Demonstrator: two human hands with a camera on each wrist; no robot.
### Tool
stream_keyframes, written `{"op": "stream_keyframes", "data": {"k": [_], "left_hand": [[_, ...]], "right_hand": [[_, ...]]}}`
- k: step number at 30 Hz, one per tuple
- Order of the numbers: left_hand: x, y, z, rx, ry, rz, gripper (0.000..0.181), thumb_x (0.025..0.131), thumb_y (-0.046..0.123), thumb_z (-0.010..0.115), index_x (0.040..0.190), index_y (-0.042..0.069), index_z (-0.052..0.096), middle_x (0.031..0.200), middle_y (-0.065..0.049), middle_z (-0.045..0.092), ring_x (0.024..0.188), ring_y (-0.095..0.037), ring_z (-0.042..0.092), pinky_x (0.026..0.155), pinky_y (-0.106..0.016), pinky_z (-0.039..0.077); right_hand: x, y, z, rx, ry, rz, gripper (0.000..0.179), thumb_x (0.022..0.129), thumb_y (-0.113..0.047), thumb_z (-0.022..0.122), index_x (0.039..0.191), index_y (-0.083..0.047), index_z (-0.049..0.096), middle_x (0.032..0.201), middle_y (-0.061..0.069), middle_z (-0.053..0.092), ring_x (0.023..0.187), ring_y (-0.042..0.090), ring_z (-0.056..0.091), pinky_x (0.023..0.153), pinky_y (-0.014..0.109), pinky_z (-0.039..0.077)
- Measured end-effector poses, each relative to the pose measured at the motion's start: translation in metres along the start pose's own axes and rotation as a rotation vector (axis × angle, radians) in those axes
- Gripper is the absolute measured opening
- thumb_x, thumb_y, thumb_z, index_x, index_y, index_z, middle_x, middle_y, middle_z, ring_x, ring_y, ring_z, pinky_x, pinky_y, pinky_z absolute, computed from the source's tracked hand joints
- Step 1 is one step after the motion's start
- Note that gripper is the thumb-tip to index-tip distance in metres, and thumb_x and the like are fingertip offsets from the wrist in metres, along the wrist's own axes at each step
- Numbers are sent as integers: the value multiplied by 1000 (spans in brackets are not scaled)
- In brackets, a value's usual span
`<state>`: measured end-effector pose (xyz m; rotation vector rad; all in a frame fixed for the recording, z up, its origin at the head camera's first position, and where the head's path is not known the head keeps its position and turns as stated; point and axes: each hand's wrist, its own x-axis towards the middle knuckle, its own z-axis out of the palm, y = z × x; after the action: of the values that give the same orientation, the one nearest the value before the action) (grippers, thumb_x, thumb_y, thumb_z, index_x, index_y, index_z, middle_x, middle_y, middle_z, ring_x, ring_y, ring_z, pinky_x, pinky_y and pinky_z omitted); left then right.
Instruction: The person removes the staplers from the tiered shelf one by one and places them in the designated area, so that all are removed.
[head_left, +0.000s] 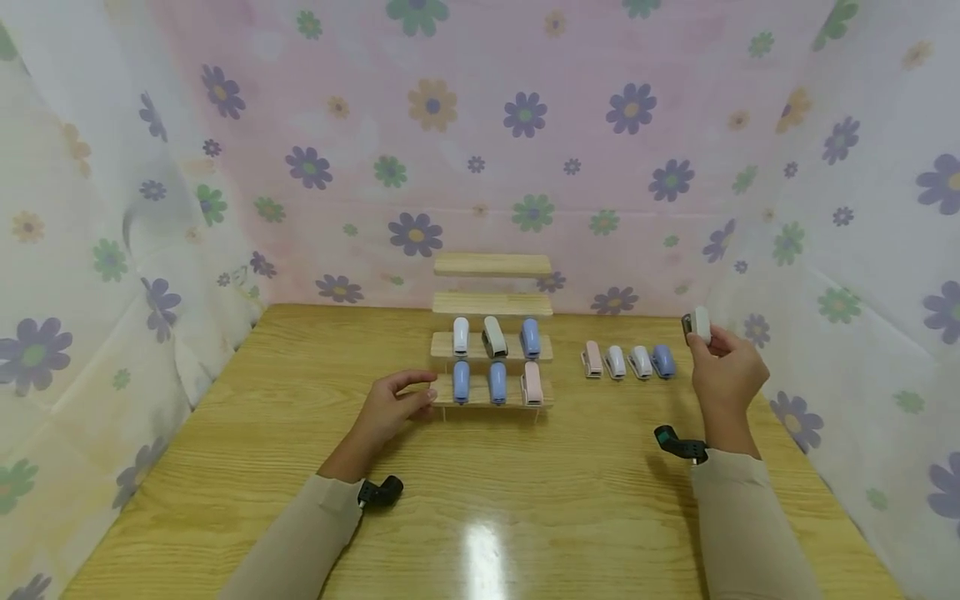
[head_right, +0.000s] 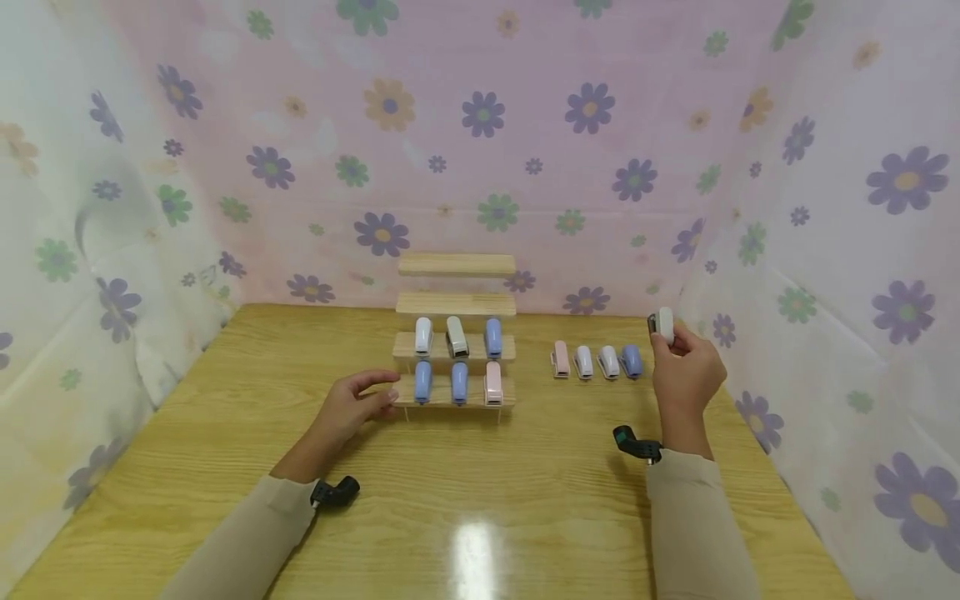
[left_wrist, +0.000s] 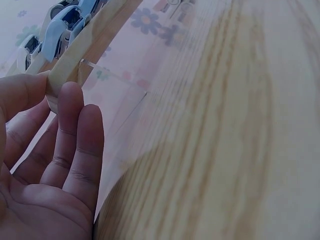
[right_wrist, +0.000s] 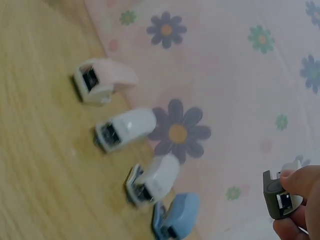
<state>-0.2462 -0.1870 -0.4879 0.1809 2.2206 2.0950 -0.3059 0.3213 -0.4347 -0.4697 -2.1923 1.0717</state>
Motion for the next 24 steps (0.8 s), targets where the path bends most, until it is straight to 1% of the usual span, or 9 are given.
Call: {"op": "stream_keyframes", "data": {"k": [3,6,8,10,12,13,15,19,24], "left_hand": [[2,0,3,-7,-3,0,33,99,12,72,131,7,69,119,-20,70,89,-25,76,81,-38,65],[3,0,3,-10,-2,1,33,98,13,73,131,8,70,122,-18,69,90,-27,76,82,-38,65],[3,-1,3,-6,2,-2,34,98,14,73,131,8,70,127,-17,68,91,-27,76,83,-38,65],[3,-2,1,-1,0,-2,34,98,14,73,131,7,69,133,-16,66,91,-27,76,83,-37,65],[4,-2,1,1,-2,-2,35,98,14,74,131,7,69,135,-16,65,91,-26,76,83,-36,65],[4,-2,1,3,-4,-2,35,98,14,74,132,7,69,134,-17,65,91,-27,77,83,-36,65],[4,-3,1,4,-11,7,35,98,14,74,132,7,69,134,-18,65,91,-27,77,83,-36,65],[4,-1,3,-1,-10,12,34,98,14,74,131,7,69,132,-18,65,90,-26,77,82,-37,65],[1,-1,0,-8,5,-5,34,97,11,73,131,6,69,133,-17,65,89,-24,77,81,-36,65]], "right_hand": [[6,13,-2,-19,-6,46,46,95,-43,73,132,-15,73,120,13,76,76,-13,52,61,2,42],[8,25,-2,-54,-27,90,47,95,-44,74,132,-15,73,121,13,76,81,-3,60,65,7,44],[8,35,1,-80,-43,98,48,95,-45,73,132,-14,73,121,14,76,93,11,67,76,17,51],[7,45,5,-93,-58,100,49,96,-45,73,133,-12,72,122,15,75,106,25,68,88,33,55],[5,52,5,-102,-72,100,50,96,-46,72,134,-12,72,123,16,74,115,35,66,98,48,52],[4,55,6,-106,-78,102,51,97,-47,71,134,-12,71,124,17,74,118,38,65,102,52,50],[3,57,6,-116,-94,123,52,97,-48,70,136,-13,70,126,16,73,121,39,63,104,55,48],[3,60,4,-133,-127,163,53,97,-49,68,138,-15,69,130,14,72,125,39,62,104,54,47],[4,64,10,-136,-136,153,52,98,-46,69,135,-10,70,128,16,72,122,38,63,105,53,46]]}}
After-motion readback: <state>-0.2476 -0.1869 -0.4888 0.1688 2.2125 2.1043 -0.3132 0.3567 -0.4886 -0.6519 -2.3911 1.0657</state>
